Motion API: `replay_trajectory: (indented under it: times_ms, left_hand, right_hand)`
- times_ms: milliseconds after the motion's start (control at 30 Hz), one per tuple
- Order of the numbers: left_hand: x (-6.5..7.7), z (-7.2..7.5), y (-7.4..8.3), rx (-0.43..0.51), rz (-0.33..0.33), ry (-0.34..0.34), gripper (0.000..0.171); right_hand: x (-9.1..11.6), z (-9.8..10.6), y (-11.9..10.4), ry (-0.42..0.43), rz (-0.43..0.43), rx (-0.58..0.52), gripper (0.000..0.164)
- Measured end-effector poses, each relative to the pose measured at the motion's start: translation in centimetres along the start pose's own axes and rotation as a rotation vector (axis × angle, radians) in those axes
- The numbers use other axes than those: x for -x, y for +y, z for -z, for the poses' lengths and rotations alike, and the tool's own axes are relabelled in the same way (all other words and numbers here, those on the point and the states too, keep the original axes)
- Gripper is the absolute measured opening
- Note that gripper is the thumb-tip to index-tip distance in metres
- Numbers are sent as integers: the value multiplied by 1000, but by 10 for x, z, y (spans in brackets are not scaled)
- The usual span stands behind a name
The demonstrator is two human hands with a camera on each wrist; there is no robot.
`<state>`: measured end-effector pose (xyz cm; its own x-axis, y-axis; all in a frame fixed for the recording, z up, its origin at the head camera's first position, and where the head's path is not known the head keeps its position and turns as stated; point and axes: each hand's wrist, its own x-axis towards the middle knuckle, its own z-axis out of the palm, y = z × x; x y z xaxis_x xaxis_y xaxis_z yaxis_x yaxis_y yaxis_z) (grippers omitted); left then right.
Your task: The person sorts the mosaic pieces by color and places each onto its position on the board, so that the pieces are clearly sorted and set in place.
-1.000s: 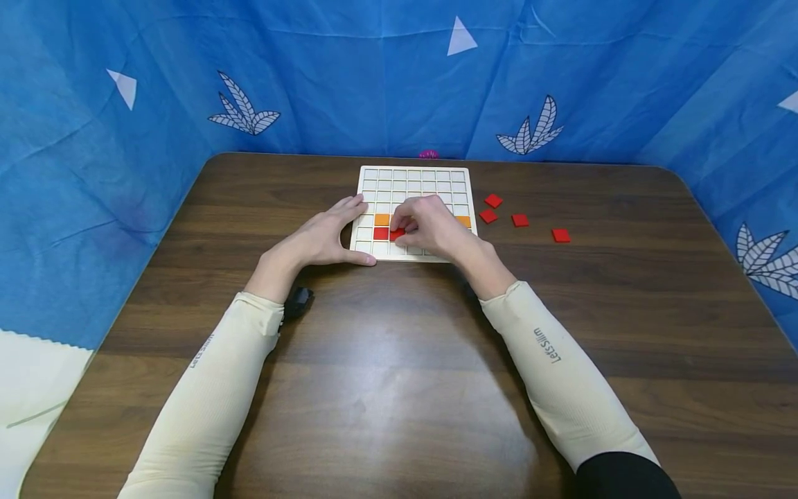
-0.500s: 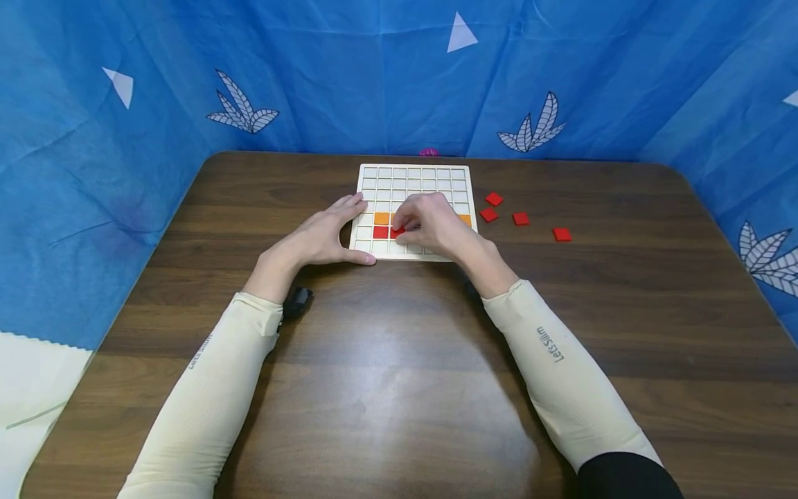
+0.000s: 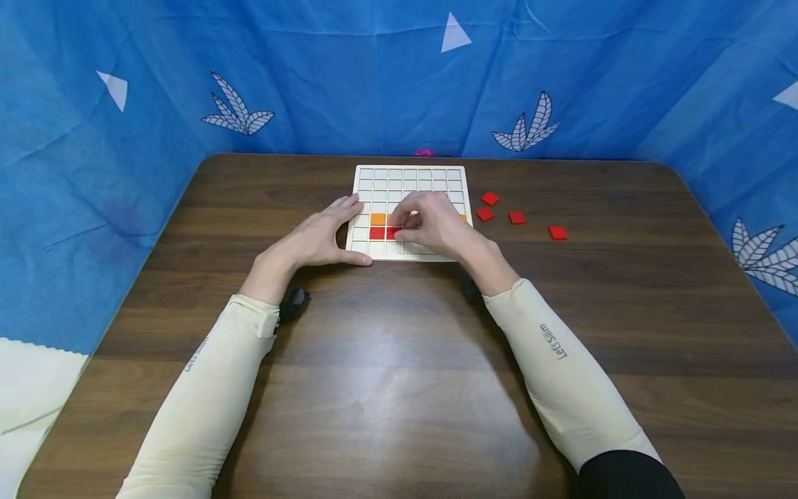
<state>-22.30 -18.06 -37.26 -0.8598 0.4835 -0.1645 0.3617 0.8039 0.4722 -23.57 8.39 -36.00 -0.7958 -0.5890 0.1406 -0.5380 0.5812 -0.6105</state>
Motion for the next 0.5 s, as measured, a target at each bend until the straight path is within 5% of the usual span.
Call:
replay_trajectory:
  times_ms: [500]
  left_hand:
    - [0,-1,2,-12,6,-4,118]
  right_hand:
    - [31,34,37,94,-181,65,18]
